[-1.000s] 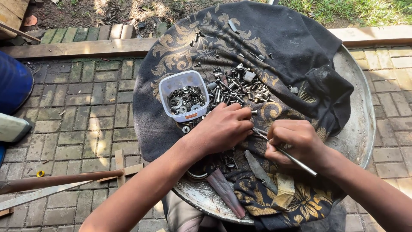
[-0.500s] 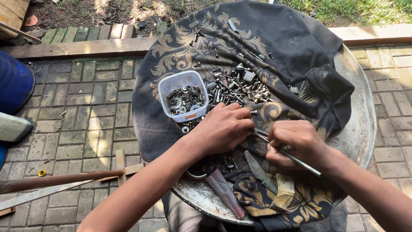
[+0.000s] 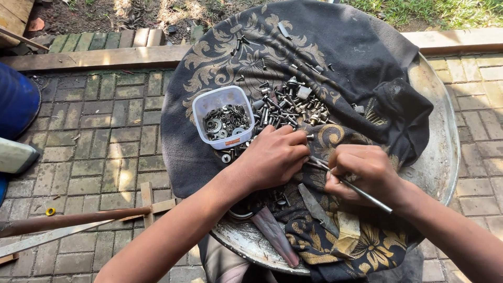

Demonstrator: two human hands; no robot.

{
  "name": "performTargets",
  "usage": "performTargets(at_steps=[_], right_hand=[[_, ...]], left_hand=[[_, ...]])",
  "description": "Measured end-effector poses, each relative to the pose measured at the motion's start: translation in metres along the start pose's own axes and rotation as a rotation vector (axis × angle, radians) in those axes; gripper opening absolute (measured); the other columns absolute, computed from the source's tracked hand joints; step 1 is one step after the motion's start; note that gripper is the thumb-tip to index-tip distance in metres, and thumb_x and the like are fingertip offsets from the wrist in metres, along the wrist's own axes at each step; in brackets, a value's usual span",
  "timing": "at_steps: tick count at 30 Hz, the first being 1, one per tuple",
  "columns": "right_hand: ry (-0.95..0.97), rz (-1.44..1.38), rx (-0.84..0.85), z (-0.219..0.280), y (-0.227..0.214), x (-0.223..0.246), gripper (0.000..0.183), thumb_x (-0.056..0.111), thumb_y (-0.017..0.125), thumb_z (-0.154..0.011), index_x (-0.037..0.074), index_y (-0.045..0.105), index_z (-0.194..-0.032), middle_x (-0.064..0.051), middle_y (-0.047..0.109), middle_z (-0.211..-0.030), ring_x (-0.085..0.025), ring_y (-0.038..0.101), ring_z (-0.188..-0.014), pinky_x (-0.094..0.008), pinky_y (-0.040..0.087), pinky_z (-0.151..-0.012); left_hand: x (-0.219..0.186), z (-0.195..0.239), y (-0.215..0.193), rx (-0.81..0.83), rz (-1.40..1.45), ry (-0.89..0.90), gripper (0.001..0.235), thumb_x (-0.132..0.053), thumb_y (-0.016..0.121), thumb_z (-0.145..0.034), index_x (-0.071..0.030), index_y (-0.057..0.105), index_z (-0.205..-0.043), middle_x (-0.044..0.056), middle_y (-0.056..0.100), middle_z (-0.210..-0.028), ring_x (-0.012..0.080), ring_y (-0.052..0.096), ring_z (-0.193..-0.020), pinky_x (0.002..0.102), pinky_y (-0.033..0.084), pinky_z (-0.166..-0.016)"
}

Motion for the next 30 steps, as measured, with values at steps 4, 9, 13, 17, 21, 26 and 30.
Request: performTargets(at_steps=[4, 9, 13, 17, 21, 26, 30], right_hand=[[-0.001, 0.027, -0.003, -0.003, 0.001, 0.000, 0.024, 0.003, 0.072, -0.080, 0.007, 0.055, -0.063, -0.009, 0.064, -0.060, -0.028, 0.058, -0.043, -0.037, 0.046, -0.038], [-0.032, -0.054, 0.049, -0.005, 0.007, 0.004, 0.025, -0.001, 0.069, -0.079, 0.007, 0.054, -0.062, -0.012, 0.059, -0.056, -0.032, 0.056, -0.040, -0.037, 0.046, -0.035], [-0.022, -0.046, 0.020, -0.001, 0.002, -0.001, 0.025, 0.001, 0.071, -0.078, 0.008, 0.055, -0.060, -0.009, 0.061, -0.057, -0.030, 0.055, -0.040, -0.037, 0.045, -0.036], [-0.020, -0.020, 0.004, -0.003, 0.001, -0.001, 0.024, 0.001, 0.071, -0.080, 0.006, 0.055, -0.063, -0.011, 0.061, -0.057, -0.030, 0.056, -0.041, -0.037, 0.045, -0.036], [-0.020, -0.082, 0.042, -0.005, 0.006, 0.003, 0.024, 0.001, 0.072, -0.081, 0.006, 0.056, -0.064, -0.013, 0.059, -0.056, -0.035, 0.056, -0.041, -0.039, 0.045, -0.035], [0.015, -0.011, -0.112, -0.002, -0.012, 0.002, 0.021, 0.002, 0.077, -0.080, 0.006, 0.062, -0.065, -0.009, 0.065, -0.060, -0.026, 0.058, -0.044, -0.034, 0.046, -0.039], [0.064, 0.161, -0.155, -0.002, -0.016, -0.002, 0.014, 0.002, 0.083, -0.081, 0.004, 0.070, -0.085, -0.011, 0.072, -0.078, -0.022, 0.066, -0.058, -0.030, 0.052, -0.050]], left_hand=[[-0.001, 0.000, 0.000, -0.009, -0.007, 0.004, 0.013, -0.026, 0.058, -0.091, -0.017, 0.061, -0.083, -0.002, 0.058, -0.092, 0.0244, 0.057, -0.083, 0.038, 0.042, -0.062], [-0.001, 0.000, 0.002, -0.035, -0.020, 0.005, 0.012, -0.025, 0.059, -0.090, -0.017, 0.062, -0.081, -0.002, 0.057, -0.091, 0.0240, 0.057, -0.082, 0.038, 0.042, -0.063], [-0.002, 0.000, 0.001, -0.042, -0.046, 0.012, 0.012, -0.025, 0.059, -0.089, -0.017, 0.061, -0.080, -0.002, 0.057, -0.091, 0.0241, 0.058, -0.082, 0.038, 0.042, -0.063], [-0.003, 0.000, 0.001, -0.052, -0.048, 0.015, 0.012, -0.023, 0.059, -0.088, -0.016, 0.062, -0.080, -0.001, 0.056, -0.090, 0.0249, 0.057, -0.082, 0.039, 0.041, -0.062], [-0.004, 0.001, 0.002, -0.059, -0.040, 0.016, 0.012, -0.023, 0.058, -0.089, -0.015, 0.062, -0.080, 0.000, 0.056, -0.090, 0.0256, 0.057, -0.081, 0.039, 0.041, -0.061], [-0.006, -0.001, -0.004, -0.053, -0.037, 0.024, 0.013, -0.025, 0.058, -0.089, -0.015, 0.062, -0.080, 0.000, 0.056, -0.091, 0.0253, 0.058, -0.082, 0.039, 0.041, -0.061], [-0.004, -0.001, -0.001, -0.046, -0.043, 0.031, 0.011, -0.028, 0.064, -0.086, -0.016, 0.064, -0.083, -0.001, 0.057, -0.091, 0.0245, 0.058, -0.084, 0.038, 0.042, -0.062]])
Point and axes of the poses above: each hand's wrist, its own z-axis away from the middle knuckle, its own y-axis out of the palm, x = y × z, the point moved 6 cm from there along -z, towards the middle knuckle
